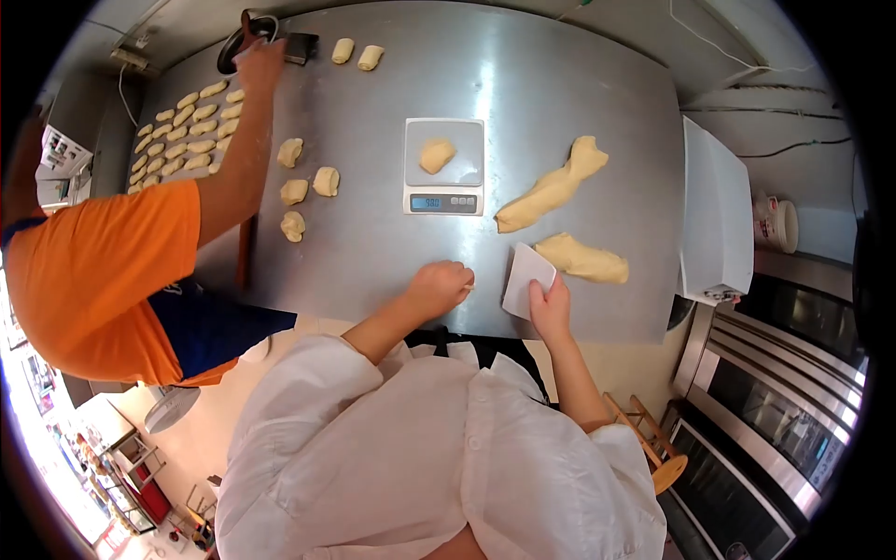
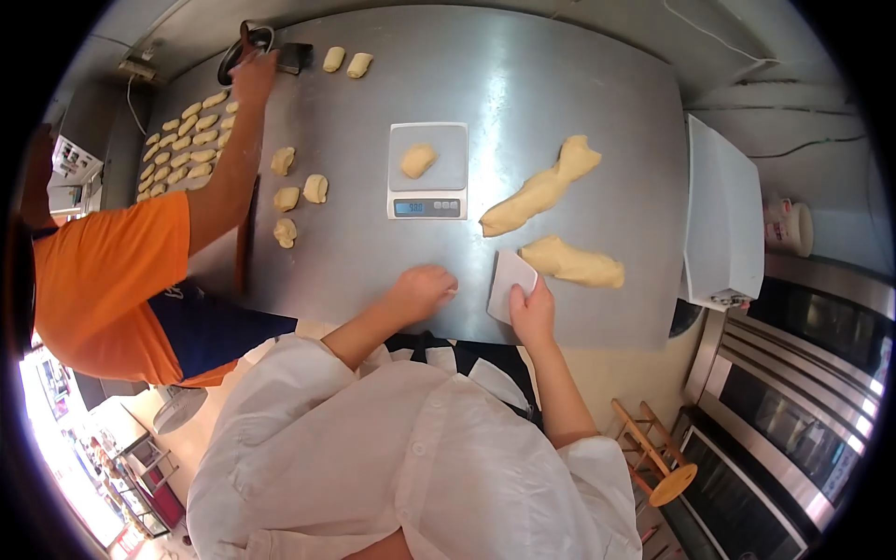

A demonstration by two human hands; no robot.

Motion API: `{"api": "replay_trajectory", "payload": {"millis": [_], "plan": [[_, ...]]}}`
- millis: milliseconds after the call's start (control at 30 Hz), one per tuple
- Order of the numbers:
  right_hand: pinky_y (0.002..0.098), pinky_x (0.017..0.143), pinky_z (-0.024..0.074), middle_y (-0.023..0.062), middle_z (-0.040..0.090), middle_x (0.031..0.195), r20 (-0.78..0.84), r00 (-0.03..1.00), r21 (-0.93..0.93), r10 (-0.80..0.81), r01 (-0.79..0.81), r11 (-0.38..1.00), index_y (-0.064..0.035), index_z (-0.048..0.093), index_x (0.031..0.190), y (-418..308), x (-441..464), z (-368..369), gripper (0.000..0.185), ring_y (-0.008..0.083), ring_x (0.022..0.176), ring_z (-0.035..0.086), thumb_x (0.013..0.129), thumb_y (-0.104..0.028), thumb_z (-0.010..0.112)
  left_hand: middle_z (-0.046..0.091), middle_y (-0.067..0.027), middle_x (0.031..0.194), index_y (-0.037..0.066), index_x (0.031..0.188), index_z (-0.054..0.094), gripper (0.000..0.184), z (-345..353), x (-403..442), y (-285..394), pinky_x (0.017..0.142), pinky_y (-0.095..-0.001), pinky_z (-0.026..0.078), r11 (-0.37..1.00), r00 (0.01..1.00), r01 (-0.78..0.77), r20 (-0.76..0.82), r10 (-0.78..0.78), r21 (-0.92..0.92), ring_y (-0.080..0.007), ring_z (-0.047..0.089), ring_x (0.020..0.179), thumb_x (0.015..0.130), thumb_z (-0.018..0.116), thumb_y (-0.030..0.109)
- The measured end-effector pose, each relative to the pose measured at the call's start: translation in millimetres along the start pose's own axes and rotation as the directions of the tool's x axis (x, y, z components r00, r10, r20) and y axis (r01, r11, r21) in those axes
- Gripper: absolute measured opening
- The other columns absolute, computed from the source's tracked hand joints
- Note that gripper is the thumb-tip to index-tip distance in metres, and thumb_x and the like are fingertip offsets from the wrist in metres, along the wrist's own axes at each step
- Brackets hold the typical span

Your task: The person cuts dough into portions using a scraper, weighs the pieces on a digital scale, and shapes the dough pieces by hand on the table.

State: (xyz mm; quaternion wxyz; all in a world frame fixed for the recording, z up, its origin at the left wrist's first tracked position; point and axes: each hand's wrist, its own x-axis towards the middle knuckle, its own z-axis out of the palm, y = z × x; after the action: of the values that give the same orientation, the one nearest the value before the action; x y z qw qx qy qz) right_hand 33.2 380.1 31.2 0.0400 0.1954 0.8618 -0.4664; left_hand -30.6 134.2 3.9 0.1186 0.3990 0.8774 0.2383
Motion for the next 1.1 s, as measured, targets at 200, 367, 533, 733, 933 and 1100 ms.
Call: {"api": "replay_trajectory", "payload": {"millis": [200, 367, 533, 733, 933, 1100], "plan": [[0.0406, 0.087, 0.0513, 0.0206, 0.070, 0.106, -0.199, 0.979, 0.155, 0.045, -0.014, 0.988, 0.0044, 0.059, 0.116, 41.0, 1.2, -26.9, 0.032, 0.0335, 0.099, 0.068, 0.089, -0.013, 0.057, 0.068, -0.0068, 0.103, 0.007, 0.102, 0.068, 0.029, 7.0, 64.0, 38.6, 0.079, -0.0368, 0.054, 0.620, 0.826, 0.525, 0.174, -0.535, -0.584, -0.0266, 0.066, 0.091, 0.085, 0.071, 0.031], [0.0371, 0.089, 0.0505, 0.0163, 0.069, 0.109, -0.321, 0.939, 0.252, 0.124, -0.042, 0.967, 0.0041, 0.059, 0.118, 40.2, -3.6, -63.1, 0.032, 0.0264, 0.100, 0.067, 0.090, -0.010, 0.056, 0.057, -0.0145, 0.129, 0.010, 0.117, 0.066, 0.043, 46.2, 109.0, 59.8, 0.090, -0.0396, 0.050, 0.854, 0.961, 0.264, 0.042, -0.274, -0.448, -0.0287, 0.060, 0.111, 0.083, 0.073, 0.035], [0.0364, 0.089, 0.0504, 0.0157, 0.069, 0.109, -0.397, 0.909, 0.180, 0.127, -0.059, 0.982, 0.0038, 0.059, 0.119, 34.0, -9.8, -72.6, 0.032, 0.0251, 0.100, 0.066, 0.090, -0.009, 0.056, 0.052, -0.0141, 0.135, 0.013, 0.130, 0.059, 0.058, -12.3, 122.7, 11.2, 0.099, -0.0495, 0.043, 0.981, 0.870, 0.142, -0.456, -0.187, -0.132, -0.0350, 0.053, 0.118, 0.078, 0.077, 0.029], [0.0387, 0.089, 0.0510, 0.0189, 0.069, 0.109, -0.261, 0.964, 0.203, 0.041, 0.013, 0.979, 0.0046, 0.059, 0.120, 35.8, -6.5, -41.1, 0.034, 0.0298, 0.101, 0.067, 0.090, -0.013, 0.057, 0.059, -0.0140, 0.123, 0.012, 0.116, 0.065, 0.043, -74.6, 128.0, -78.9, 0.096, -0.0440, 0.047, 0.854, 0.687, 0.519, -0.576, -0.443, -0.038, -0.0314, 0.056, 0.114, 0.076, 0.078, 0.022], [0.0459, 0.088, 0.0507, 0.0271, 0.067, 0.105, -0.031, 0.997, -0.004, -0.064, 0.064, 0.998, 0.0012, 0.059, 0.120, -20.0, -1.8, -21.5, 0.036, 0.0435, 0.098, 0.065, 0.090, -0.019, 0.057, 0.068, -0.0137, 0.102, 0.008, 0.109, 0.063, 0.034, -76.9, 117.9, -95.1, 0.084, -0.0396, 0.053, 0.538, 0.614, 0.414, -0.211, -0.760, -0.734, -0.0307, 0.066, 0.093, 0.079, 0.075, 0.021], [0.0498, 0.086, 0.0501, 0.0285, 0.065, 0.106, 0.159, 0.986, -0.150, -0.040, 0.065, 0.987, -0.0001, 0.057, 0.121, -33.8, -7.3, -4.3, 0.038, 0.0468, 0.097, 0.063, 0.089, -0.021, 0.055, 0.064, -0.0155, 0.104, 0.007, 0.109, 0.063, 0.042, -51.8, 34.5, -8.2, 0.088, -0.0396, 0.051, 0.850, 0.946, 0.300, 0.019, -0.324, -0.433, -0.0325, 0.062, 0.099, 0.073, 0.079, 0.021]]}}
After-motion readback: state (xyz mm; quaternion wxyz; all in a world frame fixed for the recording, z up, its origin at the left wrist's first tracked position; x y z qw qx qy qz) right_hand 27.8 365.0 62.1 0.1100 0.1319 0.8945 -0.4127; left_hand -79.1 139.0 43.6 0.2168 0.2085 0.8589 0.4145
